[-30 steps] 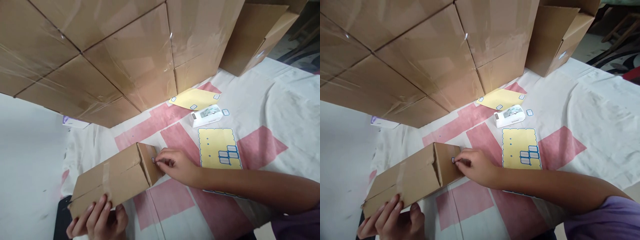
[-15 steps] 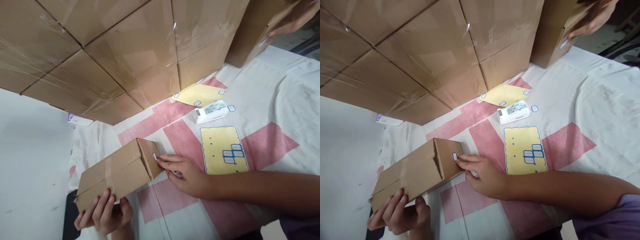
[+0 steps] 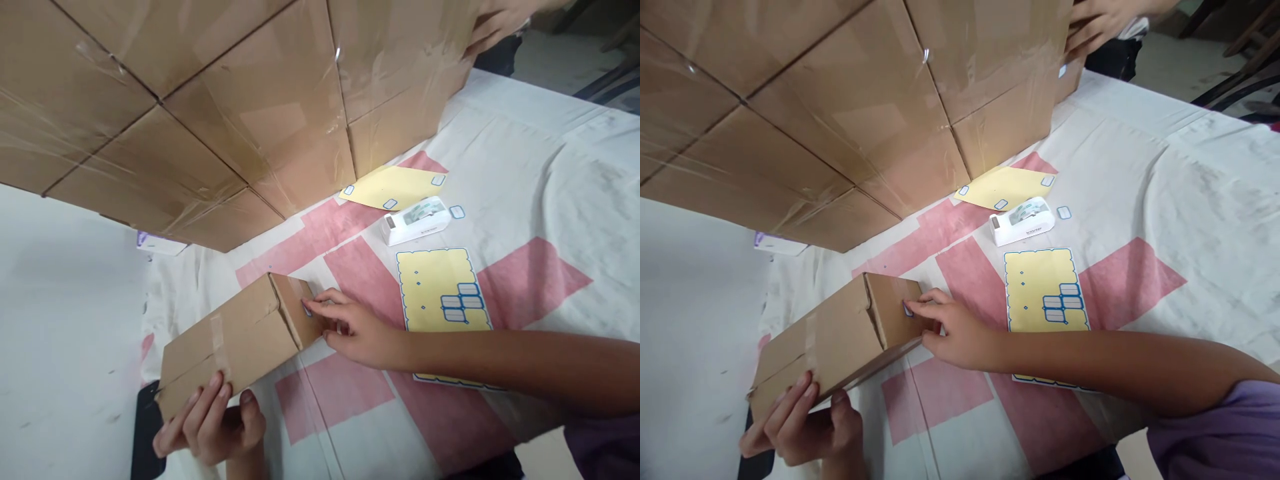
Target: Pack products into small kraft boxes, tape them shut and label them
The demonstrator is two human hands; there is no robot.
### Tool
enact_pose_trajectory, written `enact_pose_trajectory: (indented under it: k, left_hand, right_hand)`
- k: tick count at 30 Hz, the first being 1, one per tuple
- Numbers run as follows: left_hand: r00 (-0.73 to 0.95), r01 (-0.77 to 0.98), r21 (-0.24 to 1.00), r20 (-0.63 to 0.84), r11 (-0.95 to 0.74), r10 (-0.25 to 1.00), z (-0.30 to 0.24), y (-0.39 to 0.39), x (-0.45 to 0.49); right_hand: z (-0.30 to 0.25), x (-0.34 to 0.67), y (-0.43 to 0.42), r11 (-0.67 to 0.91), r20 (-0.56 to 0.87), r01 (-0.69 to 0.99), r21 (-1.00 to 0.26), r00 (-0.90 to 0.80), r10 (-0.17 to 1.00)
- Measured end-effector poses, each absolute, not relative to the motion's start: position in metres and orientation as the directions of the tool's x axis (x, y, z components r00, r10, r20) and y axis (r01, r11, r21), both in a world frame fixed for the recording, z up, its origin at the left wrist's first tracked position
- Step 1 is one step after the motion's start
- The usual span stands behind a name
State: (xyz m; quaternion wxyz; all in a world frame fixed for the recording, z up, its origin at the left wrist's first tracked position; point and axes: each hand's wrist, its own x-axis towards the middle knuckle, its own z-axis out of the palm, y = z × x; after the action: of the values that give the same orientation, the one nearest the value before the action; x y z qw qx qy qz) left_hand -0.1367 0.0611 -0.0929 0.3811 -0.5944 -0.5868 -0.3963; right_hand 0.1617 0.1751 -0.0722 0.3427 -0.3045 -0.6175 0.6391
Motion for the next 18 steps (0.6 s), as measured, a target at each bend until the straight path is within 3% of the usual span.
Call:
enact_pose_trajectory:
  k: [15,18]
  left_hand:
    - [-0.171,0.985,0.168,0.905,0.041,0.390,-0.096,0.062,-0.131]
    - [-0.114,0.989,0.142,0.905,-0.040,0.409,-0.093,0.062,-0.129]
  right_hand:
    - [-0.061,0.164,0.174,-0.073,-0.061,-0.008,-0.997,-0.467,0.882]
    - [-0.061,0.165,0.174,-0.083,-0.070,-0.004,-0.997,-0.485,0.872]
